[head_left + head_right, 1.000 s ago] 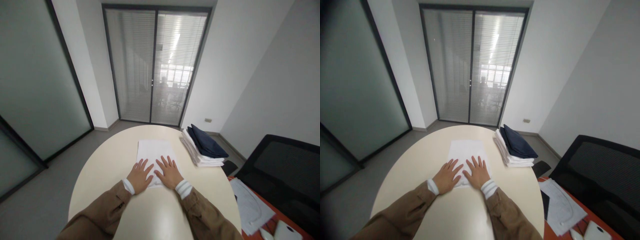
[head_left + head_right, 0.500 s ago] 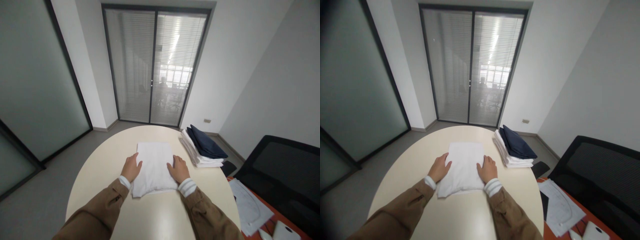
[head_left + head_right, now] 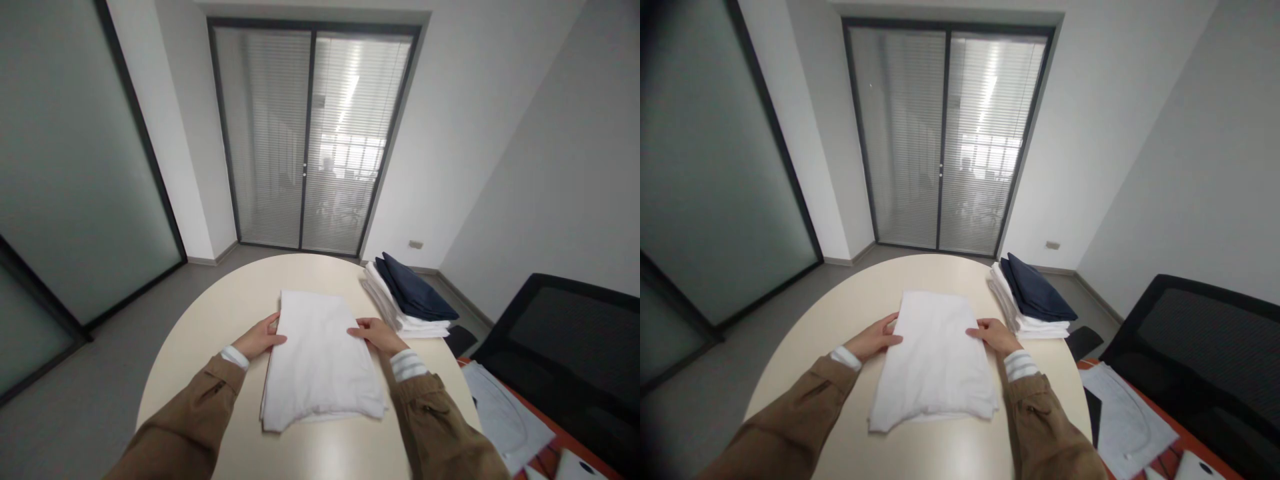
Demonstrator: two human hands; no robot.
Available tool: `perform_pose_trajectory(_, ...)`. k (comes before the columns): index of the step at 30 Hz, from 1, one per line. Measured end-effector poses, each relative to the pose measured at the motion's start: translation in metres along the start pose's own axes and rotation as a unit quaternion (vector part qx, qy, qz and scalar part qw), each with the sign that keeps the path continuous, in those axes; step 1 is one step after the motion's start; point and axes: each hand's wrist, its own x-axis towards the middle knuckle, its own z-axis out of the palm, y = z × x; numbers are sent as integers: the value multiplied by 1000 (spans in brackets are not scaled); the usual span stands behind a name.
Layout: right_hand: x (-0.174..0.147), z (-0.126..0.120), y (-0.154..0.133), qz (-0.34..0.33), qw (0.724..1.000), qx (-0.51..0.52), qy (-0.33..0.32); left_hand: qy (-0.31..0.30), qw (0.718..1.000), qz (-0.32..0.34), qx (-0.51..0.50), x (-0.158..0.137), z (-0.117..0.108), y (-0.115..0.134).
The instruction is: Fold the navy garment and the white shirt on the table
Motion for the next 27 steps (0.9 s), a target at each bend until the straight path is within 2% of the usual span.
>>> perform_pose_trajectory(4, -5, 4, -1, -35, 997, 74, 3, -6, 1000, 1, 5, -2, 4, 2)
perform_pose_trajectory(10, -11, 11, 0, -63, 984, 150, -67, -33, 999, -9, 13, -3, 3, 2)
perform_pose_trajectory(13, -13, 14, -2, -94, 978, 164, -90, -26, 1000, -14, 5, -3, -1, 1)
perform_pose_trajectory(22, -11, 13, 0, -108, 988, 89, -67, 18, 1000, -4, -17, -1, -4, -1)
perform_pose_trajectory(27, -12, 13, -5, -144, 987, 32, -66, 45, 999, 15, 23, 1, -2, -4)
